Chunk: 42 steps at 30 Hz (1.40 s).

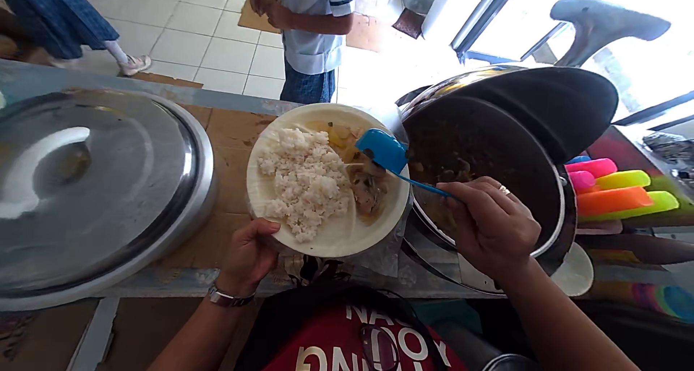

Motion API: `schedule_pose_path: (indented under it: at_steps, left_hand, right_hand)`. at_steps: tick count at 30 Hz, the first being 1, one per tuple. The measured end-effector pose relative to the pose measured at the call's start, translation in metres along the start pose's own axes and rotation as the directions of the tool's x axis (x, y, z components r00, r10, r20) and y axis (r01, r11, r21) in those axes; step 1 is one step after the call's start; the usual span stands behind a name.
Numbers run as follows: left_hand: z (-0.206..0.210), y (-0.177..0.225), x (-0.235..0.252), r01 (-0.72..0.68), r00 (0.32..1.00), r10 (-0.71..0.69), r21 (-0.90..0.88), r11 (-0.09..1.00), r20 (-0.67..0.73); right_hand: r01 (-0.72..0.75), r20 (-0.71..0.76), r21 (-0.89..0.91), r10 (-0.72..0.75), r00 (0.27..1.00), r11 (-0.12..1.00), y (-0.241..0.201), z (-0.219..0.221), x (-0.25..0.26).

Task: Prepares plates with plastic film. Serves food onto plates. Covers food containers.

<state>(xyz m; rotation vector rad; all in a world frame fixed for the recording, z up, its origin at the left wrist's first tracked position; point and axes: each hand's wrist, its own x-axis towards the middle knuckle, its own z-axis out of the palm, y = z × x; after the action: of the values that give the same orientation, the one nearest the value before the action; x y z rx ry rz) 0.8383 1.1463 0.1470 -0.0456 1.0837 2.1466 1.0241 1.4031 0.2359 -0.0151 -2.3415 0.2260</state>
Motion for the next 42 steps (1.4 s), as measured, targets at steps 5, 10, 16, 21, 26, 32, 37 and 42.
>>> schedule_pose_path:
  at_steps: [5,10,16,21,26,32,37,42]
  left_hand:
    - [-0.002,-0.002,0.004,0.004,0.999,-0.003,-0.013,1.000,0.054]
    - [-0.008,-0.004,0.006,0.007,0.997,-0.004,-0.035,0.999,0.077]
    - [-0.013,-0.002,0.008,-0.037,0.998,0.037,0.000,0.999,0.048]
    - [-0.013,-0.001,0.010,-0.054,0.998,0.054,0.004,0.999,0.026]
    - [-0.013,-0.002,0.008,-0.058,0.997,0.059,-0.023,0.998,0.040]
    - [-0.008,-0.001,0.005,-0.037,0.999,0.037,-0.002,0.999,0.009]
    - [0.000,-0.001,0.006,-0.008,1.000,0.008,-0.003,1.000,-0.003]
    - [0.009,-0.001,0.006,0.030,0.999,-0.030,0.002,1.000,0.019]
  right_hand:
    - [-0.380,-0.104,0.189,0.403,0.909,0.905,0.021,-0.017,-0.003]
    - [-0.735,-0.036,0.492,0.854,0.518,0.467,0.072,-0.038,-0.001]
    - [-0.887,0.100,0.078,0.882,0.461,0.455,0.095,-0.043,-0.036]
    - [-0.883,0.128,-0.094,0.885,0.447,0.459,0.099,-0.027,-0.049]
    - [-0.953,0.134,0.148,0.949,0.285,0.265,0.115,-0.009,-0.055]
    - [-0.812,0.166,0.567,0.985,-0.052,-0.139,0.126,-0.021,-0.064]
    - [-0.717,0.233,0.675,0.972,-0.019,-0.175,0.112,-0.038,-0.056]
    - [-0.695,0.268,0.713,0.952,0.146,-0.094,0.076,-0.042,-0.019]
